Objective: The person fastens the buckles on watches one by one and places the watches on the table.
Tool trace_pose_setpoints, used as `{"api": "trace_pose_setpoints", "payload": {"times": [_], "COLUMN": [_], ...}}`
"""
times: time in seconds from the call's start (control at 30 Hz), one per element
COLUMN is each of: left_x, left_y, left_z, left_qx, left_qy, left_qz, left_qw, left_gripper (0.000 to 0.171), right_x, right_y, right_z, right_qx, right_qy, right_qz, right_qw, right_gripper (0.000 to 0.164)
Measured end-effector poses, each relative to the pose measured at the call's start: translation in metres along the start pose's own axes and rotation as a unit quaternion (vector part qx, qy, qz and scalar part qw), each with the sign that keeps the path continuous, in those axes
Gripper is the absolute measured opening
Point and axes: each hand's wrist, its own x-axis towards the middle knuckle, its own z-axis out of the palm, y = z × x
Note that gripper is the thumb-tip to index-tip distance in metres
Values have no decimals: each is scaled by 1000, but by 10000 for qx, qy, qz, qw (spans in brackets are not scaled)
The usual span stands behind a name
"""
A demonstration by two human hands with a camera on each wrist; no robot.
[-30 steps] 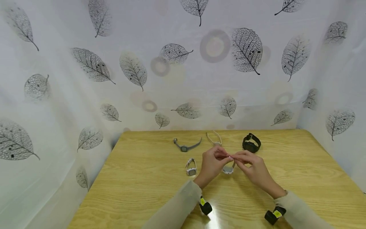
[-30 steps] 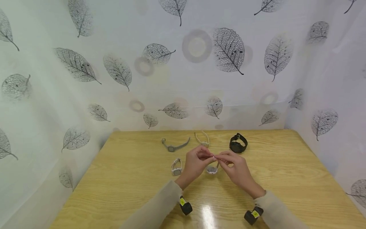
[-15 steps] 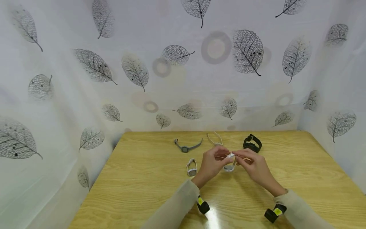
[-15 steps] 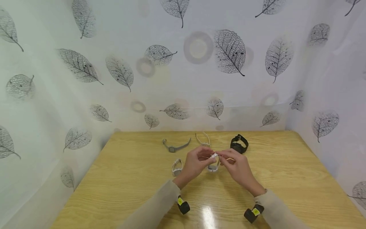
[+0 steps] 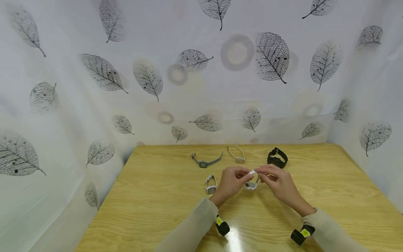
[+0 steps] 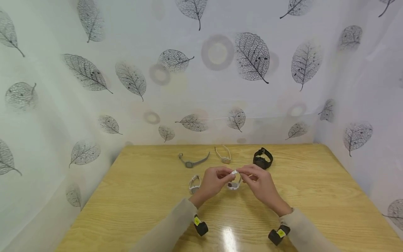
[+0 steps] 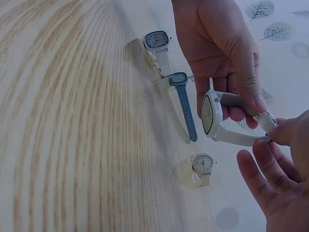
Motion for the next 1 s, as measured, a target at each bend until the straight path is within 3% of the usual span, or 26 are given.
{"api": "trace_pose_setpoints", "payload": {"times": [0.37, 0.67, 1.0], "left_x": [1, -7, -11], "left_y": [-2, -13, -15], "left_z": [-3, -12, -13], "left_qx": [-32, 73, 114], "left_qy": [-100, -323, -418], "left_qz": [-83, 302, 511], "left_qw": [9999, 9990, 9978], "left_gripper": [18, 35, 29], "right_x": [4, 14, 19], "right_y": [2, 4, 3], "right_z": [2, -6, -10], "right_qx": [-103, -36, 290], "right_qy": [-47, -462, -914], "right_qz": [135, 510, 1052], "right_qw": [9998, 9976, 9898], "right_gripper": [22, 21, 25]}}
